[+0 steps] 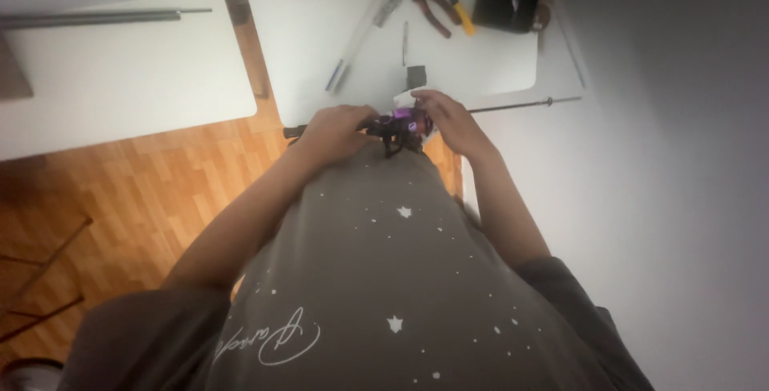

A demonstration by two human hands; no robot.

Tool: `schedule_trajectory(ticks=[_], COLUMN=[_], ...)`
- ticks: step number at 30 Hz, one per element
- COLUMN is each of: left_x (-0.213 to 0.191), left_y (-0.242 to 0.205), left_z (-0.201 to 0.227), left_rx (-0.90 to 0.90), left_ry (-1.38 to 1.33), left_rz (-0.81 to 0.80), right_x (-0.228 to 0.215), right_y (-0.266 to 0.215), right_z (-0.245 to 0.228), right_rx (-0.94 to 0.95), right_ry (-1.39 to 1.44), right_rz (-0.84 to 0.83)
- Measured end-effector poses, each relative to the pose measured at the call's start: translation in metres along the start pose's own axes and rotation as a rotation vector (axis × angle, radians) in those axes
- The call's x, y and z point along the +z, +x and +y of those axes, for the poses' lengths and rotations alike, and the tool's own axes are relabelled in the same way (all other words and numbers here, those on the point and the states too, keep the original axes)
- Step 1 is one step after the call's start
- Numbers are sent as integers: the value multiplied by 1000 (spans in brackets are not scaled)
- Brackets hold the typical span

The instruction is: Assembling and adjusting a fishing reel on a rod at a workbench.

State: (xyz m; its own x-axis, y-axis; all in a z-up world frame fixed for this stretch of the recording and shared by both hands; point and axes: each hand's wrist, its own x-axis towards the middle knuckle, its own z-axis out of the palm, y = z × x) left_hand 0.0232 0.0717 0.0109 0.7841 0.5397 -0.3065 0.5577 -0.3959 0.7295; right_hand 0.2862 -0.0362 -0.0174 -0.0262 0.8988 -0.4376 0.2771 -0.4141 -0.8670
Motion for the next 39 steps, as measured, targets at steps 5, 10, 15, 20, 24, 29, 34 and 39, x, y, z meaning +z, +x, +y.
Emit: schedule_trajectory(ticks=[5, 10, 15, 20, 24, 29, 34, 39], left_x=[2, 9, 12, 18, 19, 31, 35, 25], left_y=[3, -1, 4, 9, 14, 20, 22, 2], left_z=[-12, -22, -28, -21, -13, -22, -24, -8], left_rx=[72, 176, 352, 514, 474, 530, 459, 516], left_ry=[27, 45, 42, 31, 52, 183, 179, 20], left_rz=[-51, -23, 108, 185, 182, 212, 152, 398], right_x=[12, 37, 55, 62, 63, 63, 62, 52], right_y=[-4, -23, -24, -29, -31, -26, -27, -27], right_z=[23, 5, 13, 26, 22, 40, 33, 21], right_rx=[188, 372, 389, 332, 287, 330, 334, 335], right_ry=[-102, -29, 181, 283, 300, 312, 253, 225], right_rz=[26, 137, 298, 306, 318, 313, 281, 223])
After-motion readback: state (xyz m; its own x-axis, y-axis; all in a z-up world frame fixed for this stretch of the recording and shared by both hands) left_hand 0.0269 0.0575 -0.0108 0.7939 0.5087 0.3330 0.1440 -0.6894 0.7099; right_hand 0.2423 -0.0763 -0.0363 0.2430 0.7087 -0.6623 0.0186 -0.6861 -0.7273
